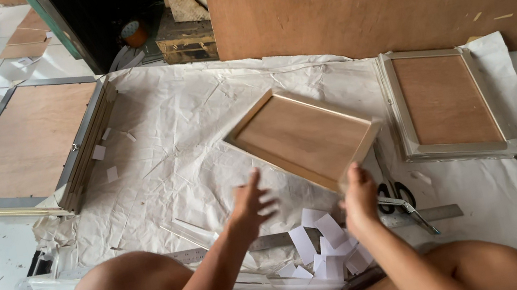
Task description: The person assembles a picture frame by attaching clear plastic strips to the edges of a wooden frame. They use a stapler to secure the plastic and trim excess material with scissors.
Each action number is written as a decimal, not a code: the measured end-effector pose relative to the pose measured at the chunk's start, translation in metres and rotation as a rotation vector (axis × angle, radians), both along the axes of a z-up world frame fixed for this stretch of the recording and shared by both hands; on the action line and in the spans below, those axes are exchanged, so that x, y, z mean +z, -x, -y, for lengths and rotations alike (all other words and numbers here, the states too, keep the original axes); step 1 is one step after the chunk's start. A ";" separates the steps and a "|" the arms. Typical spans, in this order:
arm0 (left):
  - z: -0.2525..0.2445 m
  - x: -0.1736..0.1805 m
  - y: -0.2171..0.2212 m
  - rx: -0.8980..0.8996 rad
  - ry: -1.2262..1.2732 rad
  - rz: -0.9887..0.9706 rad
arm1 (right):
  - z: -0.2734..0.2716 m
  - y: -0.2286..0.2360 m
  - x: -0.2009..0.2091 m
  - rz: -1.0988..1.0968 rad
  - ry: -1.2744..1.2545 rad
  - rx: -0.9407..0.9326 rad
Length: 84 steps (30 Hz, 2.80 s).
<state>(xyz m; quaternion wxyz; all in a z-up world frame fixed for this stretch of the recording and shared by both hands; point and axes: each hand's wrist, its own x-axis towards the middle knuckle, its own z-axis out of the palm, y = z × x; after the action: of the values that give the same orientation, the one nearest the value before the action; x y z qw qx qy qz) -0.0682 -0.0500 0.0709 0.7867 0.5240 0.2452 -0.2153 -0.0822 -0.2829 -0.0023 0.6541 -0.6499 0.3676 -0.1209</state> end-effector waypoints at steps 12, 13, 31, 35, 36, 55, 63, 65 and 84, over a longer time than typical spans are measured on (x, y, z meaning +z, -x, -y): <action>-0.023 -0.089 -0.038 -0.151 0.017 -0.050 | -0.051 0.024 0.036 -0.207 -0.592 0.400; -0.028 -0.082 -0.037 -0.148 0.019 -0.051 | -0.043 0.023 0.027 -0.209 -0.590 0.402; -0.038 -0.076 -0.022 0.152 -0.319 -0.010 | -0.006 0.019 -0.013 -0.141 -0.525 0.415; -0.026 -0.041 0.000 -0.157 -0.968 0.176 | -0.008 0.016 -0.017 -0.210 -0.354 0.443; -0.020 -0.017 0.011 -0.224 -1.150 0.321 | -0.009 0.015 -0.013 -0.245 -0.303 0.437; -0.010 -0.103 -0.021 -0.716 -1.442 0.905 | 0.005 0.000 -0.011 -0.330 -0.136 0.440; -0.007 -0.082 -0.026 -0.627 -1.283 0.547 | 0.018 -0.015 0.028 0.074 1.176 0.871; -0.008 -0.080 -0.028 -0.636 -1.274 0.522 | 0.024 -0.022 0.023 0.061 1.154 0.885; -0.004 -0.017 -0.037 -0.946 -1.191 0.624 | 0.043 -0.051 0.041 -0.222 0.952 1.219</action>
<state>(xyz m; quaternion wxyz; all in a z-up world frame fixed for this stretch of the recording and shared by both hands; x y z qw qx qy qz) -0.0315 -0.0465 0.0537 0.2349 0.9375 -0.1582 -0.2023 -0.0309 -0.3262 0.0383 0.2155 -0.9561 -0.0824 0.1807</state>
